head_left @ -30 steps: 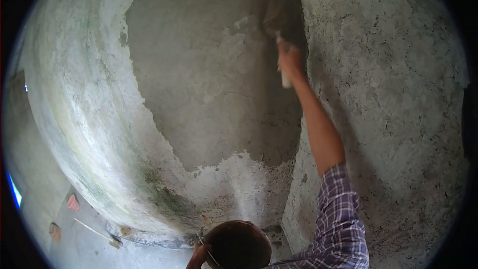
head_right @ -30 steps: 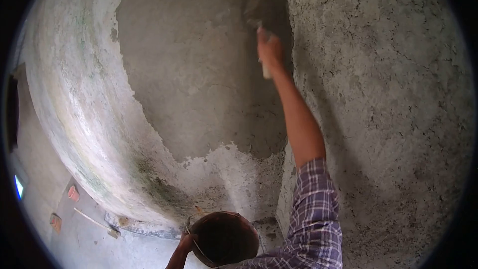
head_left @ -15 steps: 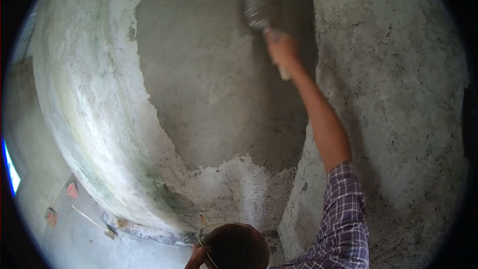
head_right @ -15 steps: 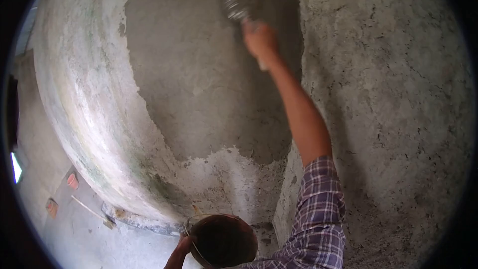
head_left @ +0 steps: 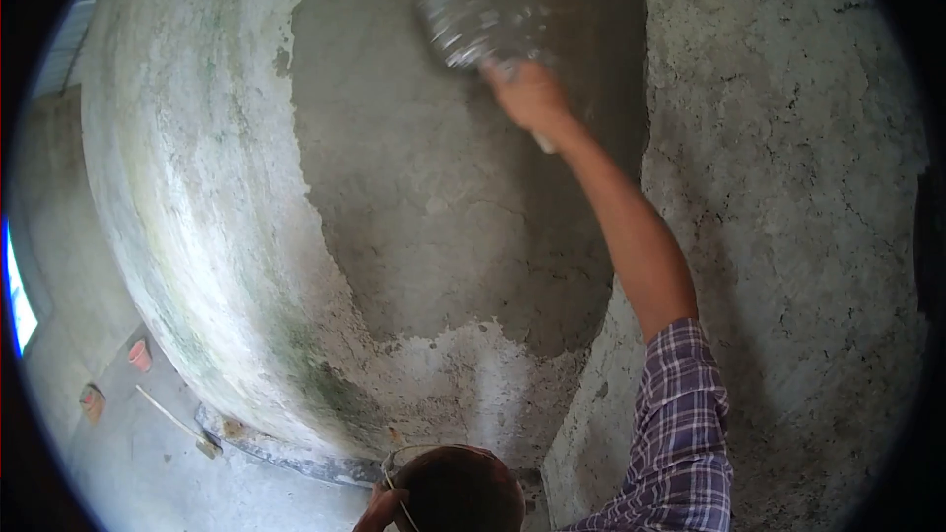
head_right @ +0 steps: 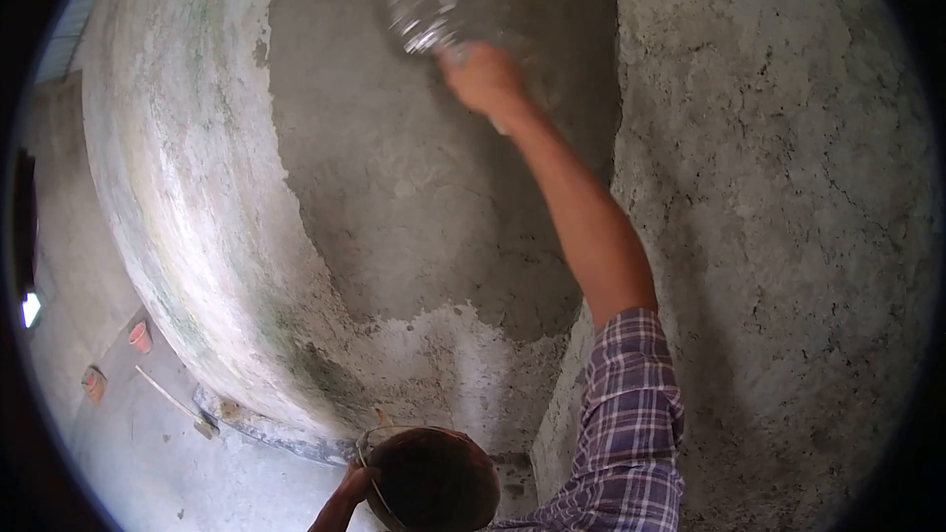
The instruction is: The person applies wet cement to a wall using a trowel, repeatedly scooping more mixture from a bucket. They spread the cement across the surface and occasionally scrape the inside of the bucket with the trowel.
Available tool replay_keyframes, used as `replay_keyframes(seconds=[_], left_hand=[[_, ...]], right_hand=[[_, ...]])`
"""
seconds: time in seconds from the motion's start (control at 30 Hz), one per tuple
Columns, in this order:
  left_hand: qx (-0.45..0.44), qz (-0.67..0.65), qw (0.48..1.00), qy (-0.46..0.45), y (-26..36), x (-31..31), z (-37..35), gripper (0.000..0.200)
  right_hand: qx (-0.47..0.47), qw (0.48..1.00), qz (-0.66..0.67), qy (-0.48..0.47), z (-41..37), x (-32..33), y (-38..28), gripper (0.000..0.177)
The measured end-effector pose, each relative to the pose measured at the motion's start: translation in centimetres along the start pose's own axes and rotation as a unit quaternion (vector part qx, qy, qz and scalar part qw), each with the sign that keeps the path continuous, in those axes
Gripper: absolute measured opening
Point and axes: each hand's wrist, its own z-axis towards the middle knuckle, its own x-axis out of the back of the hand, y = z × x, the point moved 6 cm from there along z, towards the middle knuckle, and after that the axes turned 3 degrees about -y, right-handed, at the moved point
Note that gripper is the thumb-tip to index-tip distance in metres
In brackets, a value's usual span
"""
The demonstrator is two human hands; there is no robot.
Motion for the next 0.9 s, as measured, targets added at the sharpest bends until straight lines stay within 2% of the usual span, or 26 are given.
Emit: replay_keyframes(seconds=[0.03,0.1,0.17,0.27,0.3,0.37,0.43,0.47,0.53,0.57,0.63,0.7,0.77,0.87,0.9], left_hand=[[0.003,0.004,1.000,0.009,0.2,0.1,-0.3,0.038],[-0.004,-0.037,0.999,0.012,0.7,0.4,-0.9,0.038],[-0.013,-0.079,0.997,0.014,1.4,0.5,-1.4,0.038],[-0.029,-0.072,0.997,0.024,2.5,0.2,-1.2,0.037],[-0.013,-0.059,0.998,0.021,2.1,0.1,-1.4,0.038],[-0.004,-0.040,0.999,0.013,2.4,-0.1,-0.3,0.038],[0.034,-0.007,0.999,-0.002,1.8,-0.6,0.4,0.038],[0.037,0.001,0.999,-0.005,1.6,-0.7,0.1,0.038],[-0.018,-0.061,0.998,-0.019,3.1,-1.7,0.3,0.034],[-0.018,-0.063,0.998,-0.021,3.4,-1.8,0.1,0.034],[-0.018,0.008,1.000,-0.004,4.5,-1.7,0.0,0.030],[-0.012,-0.006,1.000,0.007,3.9,-1.2,0.4,0.029],[-0.003,-0.016,1.000,0.017,3.7,-0.6,0.4,0.028],[0.003,-0.005,1.000,0.017,4.4,-0.6,0.0,0.029],[-0.001,-0.013,1.000,0.014,4.7,-0.9,-0.1,0.028]], right_hand=[[-0.104,0.994,0.045,-0.014,1.5,1.4,2.0,0.055],[-0.219,0.965,0.146,0.000,3.3,4.6,5.8,0.056],[-0.241,0.952,0.180,0.057,4.2,6.4,8.7,0.057],[-0.240,0.955,0.175,0.026,4.1,5.1,7.5,0.056],[-0.193,0.975,0.095,-0.046,4.5,3.6,6.3,0.055],[-0.117,0.982,0.079,-0.127,3.3,0.6,2.7,0.054],[-0.088,0.967,0.066,-0.232,1.2,-0.2,-0.5,0.058],[-0.097,0.966,0.066,-0.230,0.4,0.1,0.1,0.058],[0.021,0.974,-0.003,-0.226,0.5,0.7,-0.8,0.062],[0.027,0.992,-0.010,-0.119,1.3,1.6,1.1,0.062],[-0.081,0.995,0.055,-0.015,1.9,5.5,4.0,0.055],[-0.197,0.970,0.140,0.038,2.0,9.2,7.2,0.054],[-0.244,0.945,0.198,0.085,3.6,10.1,12.2,0.052],[-0.268,0.942,0.192,0.058,2.9,8.4,12.8,0.050],[-0.239,0.955,0.176,0.011,2.6,7.3,11.9,0.052]])
